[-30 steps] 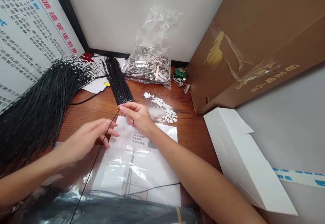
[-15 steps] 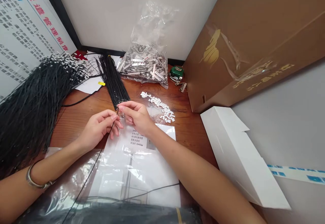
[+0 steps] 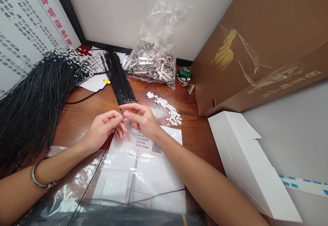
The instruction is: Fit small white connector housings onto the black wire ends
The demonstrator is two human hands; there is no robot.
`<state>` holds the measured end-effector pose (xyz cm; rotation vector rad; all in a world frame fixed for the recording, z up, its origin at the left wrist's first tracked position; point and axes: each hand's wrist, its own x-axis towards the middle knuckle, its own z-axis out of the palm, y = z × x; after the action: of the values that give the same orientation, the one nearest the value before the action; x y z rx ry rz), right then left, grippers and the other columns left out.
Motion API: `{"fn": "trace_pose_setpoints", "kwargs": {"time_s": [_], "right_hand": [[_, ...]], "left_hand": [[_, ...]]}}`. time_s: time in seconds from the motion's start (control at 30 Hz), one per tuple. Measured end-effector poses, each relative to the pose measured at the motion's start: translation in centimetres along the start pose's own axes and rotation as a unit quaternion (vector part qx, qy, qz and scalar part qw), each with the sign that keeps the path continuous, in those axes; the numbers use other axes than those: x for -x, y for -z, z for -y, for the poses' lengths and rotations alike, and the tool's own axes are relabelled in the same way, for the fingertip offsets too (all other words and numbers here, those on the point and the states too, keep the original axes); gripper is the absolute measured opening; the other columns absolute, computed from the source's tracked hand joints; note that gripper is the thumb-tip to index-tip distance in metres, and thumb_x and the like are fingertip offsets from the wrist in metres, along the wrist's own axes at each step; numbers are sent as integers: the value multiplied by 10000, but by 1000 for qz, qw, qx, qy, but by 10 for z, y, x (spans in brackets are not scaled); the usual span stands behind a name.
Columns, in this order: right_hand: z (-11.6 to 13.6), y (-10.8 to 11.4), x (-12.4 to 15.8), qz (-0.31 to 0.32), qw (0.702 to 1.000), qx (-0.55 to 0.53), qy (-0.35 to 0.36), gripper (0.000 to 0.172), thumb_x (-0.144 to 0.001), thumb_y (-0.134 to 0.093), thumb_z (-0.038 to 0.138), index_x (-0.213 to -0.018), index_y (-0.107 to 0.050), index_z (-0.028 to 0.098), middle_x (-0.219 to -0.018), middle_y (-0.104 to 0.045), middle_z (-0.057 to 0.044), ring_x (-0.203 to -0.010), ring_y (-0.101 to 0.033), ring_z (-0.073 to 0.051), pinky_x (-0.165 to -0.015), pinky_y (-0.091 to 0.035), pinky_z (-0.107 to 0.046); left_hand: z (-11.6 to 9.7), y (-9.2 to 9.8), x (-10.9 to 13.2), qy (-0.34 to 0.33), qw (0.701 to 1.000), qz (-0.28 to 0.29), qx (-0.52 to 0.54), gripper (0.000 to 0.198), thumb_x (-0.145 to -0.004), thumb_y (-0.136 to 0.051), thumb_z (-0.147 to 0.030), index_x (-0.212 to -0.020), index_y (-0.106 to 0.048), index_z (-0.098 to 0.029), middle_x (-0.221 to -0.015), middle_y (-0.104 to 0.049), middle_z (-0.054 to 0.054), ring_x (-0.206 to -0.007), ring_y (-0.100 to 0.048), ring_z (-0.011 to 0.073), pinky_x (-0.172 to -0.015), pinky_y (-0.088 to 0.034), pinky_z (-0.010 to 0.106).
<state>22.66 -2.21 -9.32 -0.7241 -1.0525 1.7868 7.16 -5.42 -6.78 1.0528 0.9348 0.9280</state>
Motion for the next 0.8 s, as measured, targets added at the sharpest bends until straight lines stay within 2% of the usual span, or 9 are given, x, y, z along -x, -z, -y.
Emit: {"fn": "trace_pose_setpoints", "kwargs": {"time_s": [0.13,0.4,0.6,0.8], "right_hand": [[-1,0,0,-4,1000,-4,8,185,-672,-771,265,-827,-696,197,-532,-533,70,-389,-324,-37,-384,-189,-212],[-1,-1,1,-21,1000,-6,5,214,-654,-795,276,-797,-664,186,-594,-597,50,-387,-333,-32,-383,-195,-210],[0,-2,1,-18,1000,-5,6,205,-670,-796,281,-786,-656,187,-528,-552,65,-382,-325,-33,-379,-199,-203],[-3,0,1,-11,1000,17,20,174,-690,-790,274,-797,-682,191,-582,-585,46,-398,-367,-37,-378,-222,-201]], "left_hand": [[-1,-1,0,6,1000,-8,8,316,-761,-681,-455,-725,-565,-163,-619,-681,23,-462,-596,119,-452,-457,222],[0,0,0,3,1000,-4,16,313,-779,-669,-450,-734,-544,-166,-612,-673,15,-450,-586,115,-448,-450,219],[2,0,1,-16,1000,-3,21,305,-786,-666,-439,-747,-553,-158,-623,-676,15,-453,-588,111,-450,-457,214],[1,1,1,-22,1000,-6,7,295,-801,-651,-427,-748,-561,-151,-622,-673,15,-457,-590,108,-457,-459,211]]}}
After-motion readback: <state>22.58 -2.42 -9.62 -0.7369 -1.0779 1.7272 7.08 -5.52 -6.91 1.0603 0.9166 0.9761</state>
